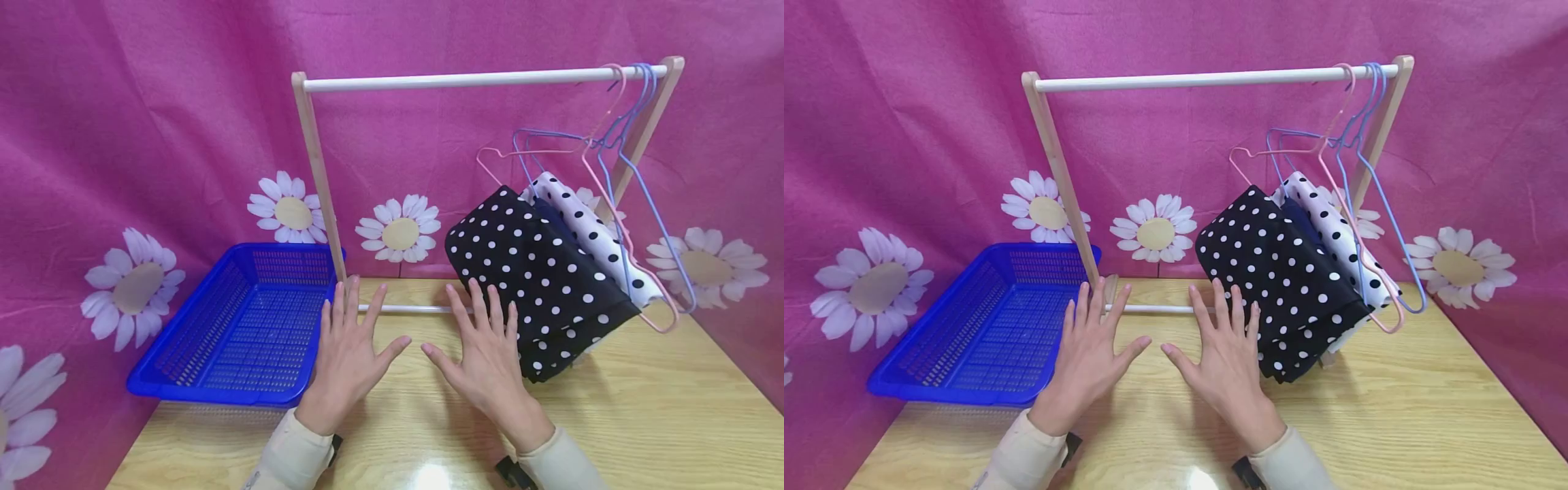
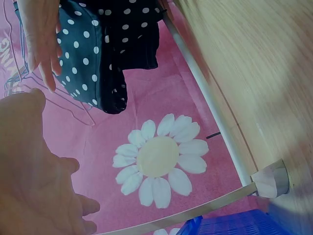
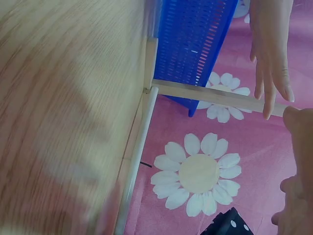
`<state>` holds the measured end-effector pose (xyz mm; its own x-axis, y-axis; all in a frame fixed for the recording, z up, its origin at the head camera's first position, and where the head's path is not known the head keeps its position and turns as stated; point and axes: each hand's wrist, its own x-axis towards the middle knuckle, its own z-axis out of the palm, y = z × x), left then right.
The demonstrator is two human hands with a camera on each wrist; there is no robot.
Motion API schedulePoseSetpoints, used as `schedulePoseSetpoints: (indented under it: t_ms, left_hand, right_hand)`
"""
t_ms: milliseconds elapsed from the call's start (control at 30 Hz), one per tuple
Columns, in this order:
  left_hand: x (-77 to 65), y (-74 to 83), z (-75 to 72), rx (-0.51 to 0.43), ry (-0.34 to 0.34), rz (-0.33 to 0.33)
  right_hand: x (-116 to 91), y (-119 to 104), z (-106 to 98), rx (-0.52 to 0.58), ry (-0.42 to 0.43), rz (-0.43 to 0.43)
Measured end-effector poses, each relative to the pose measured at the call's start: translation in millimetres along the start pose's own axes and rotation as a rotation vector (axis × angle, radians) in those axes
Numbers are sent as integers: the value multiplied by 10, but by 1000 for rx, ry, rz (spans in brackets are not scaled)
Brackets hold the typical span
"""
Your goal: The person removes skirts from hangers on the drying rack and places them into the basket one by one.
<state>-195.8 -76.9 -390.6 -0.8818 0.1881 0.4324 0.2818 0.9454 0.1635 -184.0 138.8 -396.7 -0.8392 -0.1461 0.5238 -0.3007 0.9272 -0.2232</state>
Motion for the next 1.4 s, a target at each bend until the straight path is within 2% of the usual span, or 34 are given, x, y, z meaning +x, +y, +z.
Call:
schedulePoseSetpoints:
  t_ms: [233,567,700,833,1100,1400]
  left_hand:
    - [-7,3,-12,-25,13,-3]
    - [10,66,-47,-18,110,45]
    - [7,86,-62,-19,112,38]
    - [13,105,-74,-42,122,30]
    - [25,124,-67,-102,204,41]
    - [17,168,-60,-163,196,53]
  right_hand:
    - [9,-17,-11,4,46,-20]
    - [-1,-15,-49,31,83,-20]
    - [-7,-12,-62,44,102,-26]
    - [2,-17,-74,59,118,-32]
    - [11,15,-112,51,131,-42]
    - [26,59,-259,31,123,-64]
